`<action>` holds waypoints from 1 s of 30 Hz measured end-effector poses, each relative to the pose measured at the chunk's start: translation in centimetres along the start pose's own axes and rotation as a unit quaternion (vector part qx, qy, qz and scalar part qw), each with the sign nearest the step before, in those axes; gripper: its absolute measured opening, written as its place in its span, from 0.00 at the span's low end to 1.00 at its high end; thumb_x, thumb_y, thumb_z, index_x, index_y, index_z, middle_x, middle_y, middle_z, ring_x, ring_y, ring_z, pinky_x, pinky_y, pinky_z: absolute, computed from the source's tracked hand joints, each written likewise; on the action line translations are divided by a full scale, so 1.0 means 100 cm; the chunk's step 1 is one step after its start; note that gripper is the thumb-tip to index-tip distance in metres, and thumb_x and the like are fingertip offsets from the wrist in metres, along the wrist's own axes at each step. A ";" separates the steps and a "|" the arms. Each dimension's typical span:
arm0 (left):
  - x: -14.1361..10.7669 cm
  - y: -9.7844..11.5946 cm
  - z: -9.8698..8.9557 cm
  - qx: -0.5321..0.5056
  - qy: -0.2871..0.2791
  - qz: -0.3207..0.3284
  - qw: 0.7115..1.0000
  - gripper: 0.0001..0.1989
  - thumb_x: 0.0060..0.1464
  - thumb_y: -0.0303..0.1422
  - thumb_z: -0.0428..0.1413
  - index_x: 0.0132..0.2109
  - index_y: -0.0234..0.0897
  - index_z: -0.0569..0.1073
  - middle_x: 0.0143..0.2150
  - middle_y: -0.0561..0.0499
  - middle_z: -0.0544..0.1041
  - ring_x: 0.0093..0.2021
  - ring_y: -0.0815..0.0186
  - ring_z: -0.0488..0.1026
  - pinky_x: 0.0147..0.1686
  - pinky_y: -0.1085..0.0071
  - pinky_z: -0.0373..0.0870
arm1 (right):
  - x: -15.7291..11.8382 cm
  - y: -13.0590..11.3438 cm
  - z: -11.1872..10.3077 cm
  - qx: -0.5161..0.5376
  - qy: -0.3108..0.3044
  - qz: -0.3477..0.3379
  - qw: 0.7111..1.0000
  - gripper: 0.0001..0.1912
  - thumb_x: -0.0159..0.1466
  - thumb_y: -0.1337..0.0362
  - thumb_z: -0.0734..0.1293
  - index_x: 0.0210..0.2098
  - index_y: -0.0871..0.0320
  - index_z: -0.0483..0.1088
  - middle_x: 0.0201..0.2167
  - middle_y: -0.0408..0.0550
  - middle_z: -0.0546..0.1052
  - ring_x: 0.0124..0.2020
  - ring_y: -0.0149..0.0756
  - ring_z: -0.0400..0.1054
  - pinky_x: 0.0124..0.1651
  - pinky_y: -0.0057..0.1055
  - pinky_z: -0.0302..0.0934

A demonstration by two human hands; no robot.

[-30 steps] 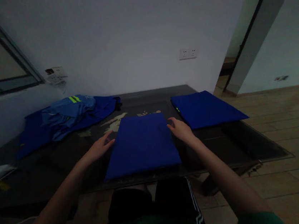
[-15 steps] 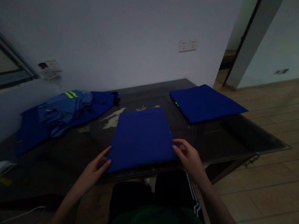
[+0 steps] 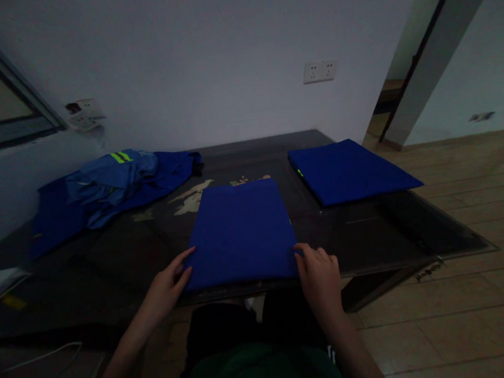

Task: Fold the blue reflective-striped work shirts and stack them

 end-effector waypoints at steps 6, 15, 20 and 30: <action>-0.004 0.018 -0.019 0.210 0.116 0.020 0.971 0.22 0.55 0.29 0.49 0.57 0.44 0.72 0.46 0.44 0.74 0.48 0.54 0.67 0.48 0.56 0.63 | 0.007 -0.011 -0.015 -0.057 -0.005 -0.020 0.998 0.17 0.65 0.65 0.57 0.48 0.55 0.72 0.42 0.56 0.74 0.44 0.49 0.64 0.42 0.41 0.57; 0.025 0.116 0.064 0.188 0.029 0.213 0.958 0.25 0.61 0.29 0.44 0.64 0.37 0.62 0.66 0.43 0.62 0.68 0.56 0.52 0.66 0.48 0.42 | 0.026 -0.129 0.042 0.077 -0.096 -0.163 0.979 0.26 0.67 0.68 0.53 0.63 0.65 0.61 0.64 0.59 0.61 0.65 0.44 0.53 0.64 0.42 0.52; 0.030 0.098 0.073 0.211 0.002 0.181 0.961 0.25 0.63 0.34 0.42 0.67 0.47 0.57 0.70 0.50 0.55 0.69 0.59 0.50 0.67 0.50 0.43 | 0.021 -0.109 0.057 0.004 -0.138 -0.133 0.981 0.28 0.69 0.61 0.54 0.66 0.67 0.56 0.67 0.60 0.55 0.69 0.47 0.45 0.68 0.44 0.42; 0.034 0.049 0.036 0.240 0.013 0.101 0.965 0.25 0.65 0.43 0.42 0.67 0.49 0.57 0.70 0.49 0.54 0.70 0.55 0.48 0.65 0.45 0.42 | 0.028 -0.033 0.045 -0.125 -0.141 -0.044 0.981 0.34 0.70 0.50 0.50 0.67 0.67 0.51 0.69 0.59 0.48 0.70 0.48 0.41 0.67 0.56 0.38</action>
Point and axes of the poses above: each hand's wrist, its own x-axis towards the middle knuckle, its own z-axis out of the palm, y = z × x, the point moved 9 cm from there along x, towards the middle knuckle
